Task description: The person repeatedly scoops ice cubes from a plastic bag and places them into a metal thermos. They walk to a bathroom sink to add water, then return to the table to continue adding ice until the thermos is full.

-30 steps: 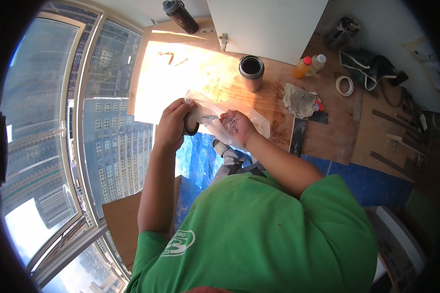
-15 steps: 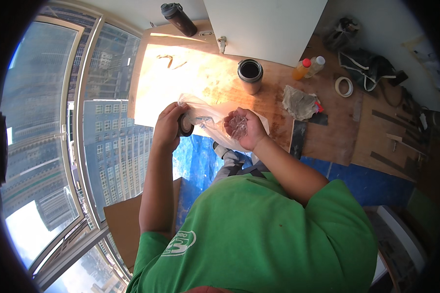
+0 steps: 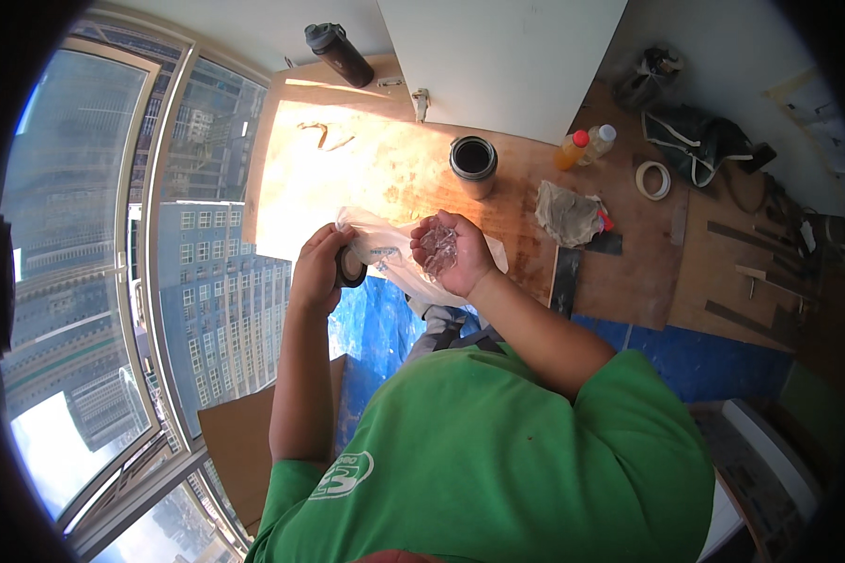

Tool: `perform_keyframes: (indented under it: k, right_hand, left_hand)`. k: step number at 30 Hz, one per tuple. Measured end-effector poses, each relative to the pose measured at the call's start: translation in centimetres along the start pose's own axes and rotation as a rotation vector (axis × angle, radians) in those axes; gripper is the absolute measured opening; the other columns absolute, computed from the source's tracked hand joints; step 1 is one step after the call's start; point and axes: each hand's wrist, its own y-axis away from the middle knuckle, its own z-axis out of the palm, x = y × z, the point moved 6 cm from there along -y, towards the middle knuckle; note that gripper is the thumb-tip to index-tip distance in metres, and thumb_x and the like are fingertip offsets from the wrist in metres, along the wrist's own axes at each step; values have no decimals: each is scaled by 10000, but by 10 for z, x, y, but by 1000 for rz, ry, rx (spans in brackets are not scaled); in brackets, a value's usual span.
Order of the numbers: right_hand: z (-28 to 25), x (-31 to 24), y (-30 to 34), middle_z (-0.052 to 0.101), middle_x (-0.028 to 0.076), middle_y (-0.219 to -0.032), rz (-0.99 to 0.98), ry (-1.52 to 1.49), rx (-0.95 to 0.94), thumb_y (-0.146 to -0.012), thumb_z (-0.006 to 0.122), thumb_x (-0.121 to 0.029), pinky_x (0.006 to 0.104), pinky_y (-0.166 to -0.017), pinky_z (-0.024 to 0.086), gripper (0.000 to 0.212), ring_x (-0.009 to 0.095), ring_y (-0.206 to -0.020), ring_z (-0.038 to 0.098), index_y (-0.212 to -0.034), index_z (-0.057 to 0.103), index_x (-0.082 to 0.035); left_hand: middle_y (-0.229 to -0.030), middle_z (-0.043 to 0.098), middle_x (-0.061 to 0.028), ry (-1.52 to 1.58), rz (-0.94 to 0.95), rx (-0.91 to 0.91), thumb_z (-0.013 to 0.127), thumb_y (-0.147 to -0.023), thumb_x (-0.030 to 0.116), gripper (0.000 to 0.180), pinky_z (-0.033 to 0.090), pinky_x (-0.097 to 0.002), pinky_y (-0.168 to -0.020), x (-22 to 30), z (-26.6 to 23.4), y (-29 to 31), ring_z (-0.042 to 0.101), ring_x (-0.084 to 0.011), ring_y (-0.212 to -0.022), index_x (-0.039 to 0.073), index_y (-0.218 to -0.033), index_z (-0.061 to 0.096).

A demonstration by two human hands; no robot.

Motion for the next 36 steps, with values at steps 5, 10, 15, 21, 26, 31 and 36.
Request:
perform_keyframes:
  k: [5, 10, 15, 21, 26, 31, 36]
  right_hand:
    - [42, -30, 6, 713, 127, -916, -75, -50, -119, -958, 623, -311, 369, -763, 589, 278, 259, -866, 680, -902, 686, -46]
    - [87, -100, -5, 718, 135, -907, -304, -8, -224, -945, 650, -298, 381, -791, 591, 268, 275, -882, 691, -906, 694, -36]
    - [102, -172, -15, 714, 150, -922, -558, 172, -268, -935, 658, -284, 397, -800, 578, 267, 291, -891, 683, -903, 682, -20]
    - [88, -191, -28, 684, 136, -830, -643, 328, -149, -914, 675, -307, 382, -736, 557, 279, 273, -796, 664, -875, 647, -32]
    - [97, -186, -23, 671, 135, -770, -724, 477, -180, -911, 687, -272, 373, -651, 541, 251, 255, -702, 652, -826, 641, -40]
    - [112, -176, -11, 659, 128, -733, -814, 641, -206, -911, 689, -158, 359, -605, 529, 184, 235, -643, 634, -780, 636, -40]
    - [108, -172, -13, 665, 100, -737, -852, 774, -176, -921, 693, -156, 320, -625, 525, 189, 191, -651, 626, -789, 648, -29]
  left_hand:
    - [-702, 550, -50, 15, 33, 19, 592, -990, 164, 189, 344, -288, -446, 4, 5, 4, 481, -124, -525, -7, -913, 616]
    - [-730, 572, -35, 24, 19, 1, 604, -984, 159, 169, 381, -267, -490, 0, 3, 5, 511, -111, -572, 8, -913, 627]
    - [-794, 635, -7, 31, -10, -18, 633, -970, 147, 118, 463, -232, -577, -5, -3, 5, 574, -81, -659, 41, -927, 664]
    - [-813, 648, -4, 43, 12, -28, 631, -973, 142, 110, 468, -230, -593, -9, -7, 6, 586, -78, -676, 45, -934, 666]
    - [-732, 579, -14, 22, 57, -5, 614, -984, 188, 194, 352, -255, -494, -4, -2, 8, 488, -85, -581, 0, -957, 655]
    - [-757, 599, -20, 57, 30, -27, 623, -979, 173, 170, 389, -252, -527, -3, -1, 8, 523, -92, -613, 10, -944, 654]
    - [-839, 666, -22, 59, 1, -55, 632, -976, 141, 119, 492, -242, -628, -8, -8, 5, 615, -98, -720, 34, -942, 669]
